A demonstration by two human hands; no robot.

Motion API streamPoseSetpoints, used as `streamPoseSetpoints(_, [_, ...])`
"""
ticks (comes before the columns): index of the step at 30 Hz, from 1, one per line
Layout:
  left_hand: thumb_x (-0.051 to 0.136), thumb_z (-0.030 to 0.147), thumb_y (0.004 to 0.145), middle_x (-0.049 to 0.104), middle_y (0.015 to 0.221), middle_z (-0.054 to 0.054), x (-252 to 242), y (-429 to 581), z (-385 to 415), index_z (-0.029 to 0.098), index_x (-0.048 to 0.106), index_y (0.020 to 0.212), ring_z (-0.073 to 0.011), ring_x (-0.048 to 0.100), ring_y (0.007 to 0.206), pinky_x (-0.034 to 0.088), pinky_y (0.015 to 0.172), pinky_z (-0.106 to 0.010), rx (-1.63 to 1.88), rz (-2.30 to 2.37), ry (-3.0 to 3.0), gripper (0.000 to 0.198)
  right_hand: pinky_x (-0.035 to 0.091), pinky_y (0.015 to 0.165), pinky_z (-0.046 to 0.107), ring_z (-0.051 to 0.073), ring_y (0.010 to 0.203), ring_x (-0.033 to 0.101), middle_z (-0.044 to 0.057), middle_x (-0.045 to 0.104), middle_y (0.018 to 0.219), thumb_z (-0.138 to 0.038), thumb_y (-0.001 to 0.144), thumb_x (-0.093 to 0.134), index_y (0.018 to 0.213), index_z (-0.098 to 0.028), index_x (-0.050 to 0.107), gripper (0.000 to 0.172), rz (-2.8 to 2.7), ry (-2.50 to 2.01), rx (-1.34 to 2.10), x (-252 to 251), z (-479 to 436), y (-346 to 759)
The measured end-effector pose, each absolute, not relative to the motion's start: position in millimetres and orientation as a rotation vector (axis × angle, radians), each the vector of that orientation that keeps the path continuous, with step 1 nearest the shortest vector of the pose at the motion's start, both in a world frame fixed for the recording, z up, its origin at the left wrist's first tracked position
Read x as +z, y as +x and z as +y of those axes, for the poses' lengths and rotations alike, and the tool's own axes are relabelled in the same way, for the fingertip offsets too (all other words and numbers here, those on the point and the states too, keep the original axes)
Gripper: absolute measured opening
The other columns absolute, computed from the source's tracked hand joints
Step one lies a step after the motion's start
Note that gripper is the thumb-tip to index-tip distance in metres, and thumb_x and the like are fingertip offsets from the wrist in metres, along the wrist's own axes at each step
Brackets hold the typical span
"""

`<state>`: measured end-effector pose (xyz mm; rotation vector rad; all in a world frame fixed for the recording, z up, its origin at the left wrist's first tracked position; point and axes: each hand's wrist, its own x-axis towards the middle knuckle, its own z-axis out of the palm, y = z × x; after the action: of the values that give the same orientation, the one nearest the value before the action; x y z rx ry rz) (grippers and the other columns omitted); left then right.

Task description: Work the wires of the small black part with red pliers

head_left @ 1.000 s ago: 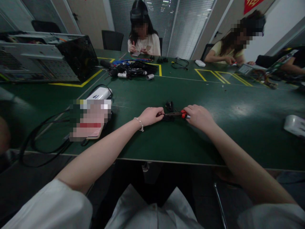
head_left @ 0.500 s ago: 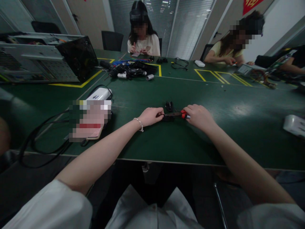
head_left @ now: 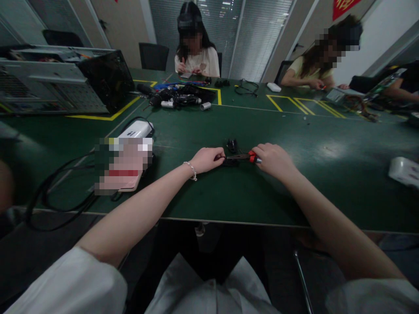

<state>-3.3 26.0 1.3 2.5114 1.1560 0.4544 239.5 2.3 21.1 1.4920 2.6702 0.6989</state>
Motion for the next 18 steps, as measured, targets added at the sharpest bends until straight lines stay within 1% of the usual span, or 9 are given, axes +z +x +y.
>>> streamPoseSetpoints(7, [0.045,0.028,0.083,0.061,0.074,0.001,2.4,-4.0,25.3,0.019,0.055,0.086,-0.0121,0.054,0.064,0.035,0.059,-0.023,0.446,1.126,2.514,0.014,0.034,0.065,0.031,0.022,0.078,0.051,0.011,0.061,0.088,-0.020,0.078,0.046,0.094,-0.013,0.058,0.021,2.673,1.477,0.748,21.2,1.4,238.7])
streamPoseSetpoints(15, [0.046,0.028,0.083,0.060,0.073,0.001,1.7,-3.8,26.2,0.019,0.054,0.085,-0.0125,0.054,0.063,0.035,0.059,-0.023,0.453,1.135,2.521,0.013,0.036,0.064,0.029,0.020,0.076,0.054,0.008,0.061,0.087,-0.019,0.074,0.050,0.092,-0.014,0.058,0.020,2.690,1.558,0.524,17.5,4.9,238.4])
streamPoseSetpoints(18, [0.046,0.027,0.083,0.061,0.074,0.001,1.0,-4.0,26.1,0.018,0.055,0.085,-0.0127,0.055,0.064,0.036,0.060,-0.023,0.458,1.140,2.524,0.012,0.036,0.064,0.029,0.019,0.076,0.053,0.008,0.061,0.086,-0.019,0.074,0.049,0.092,-0.014,0.058,0.021,2.724,1.527,0.507,15.6,7.5,240.8])
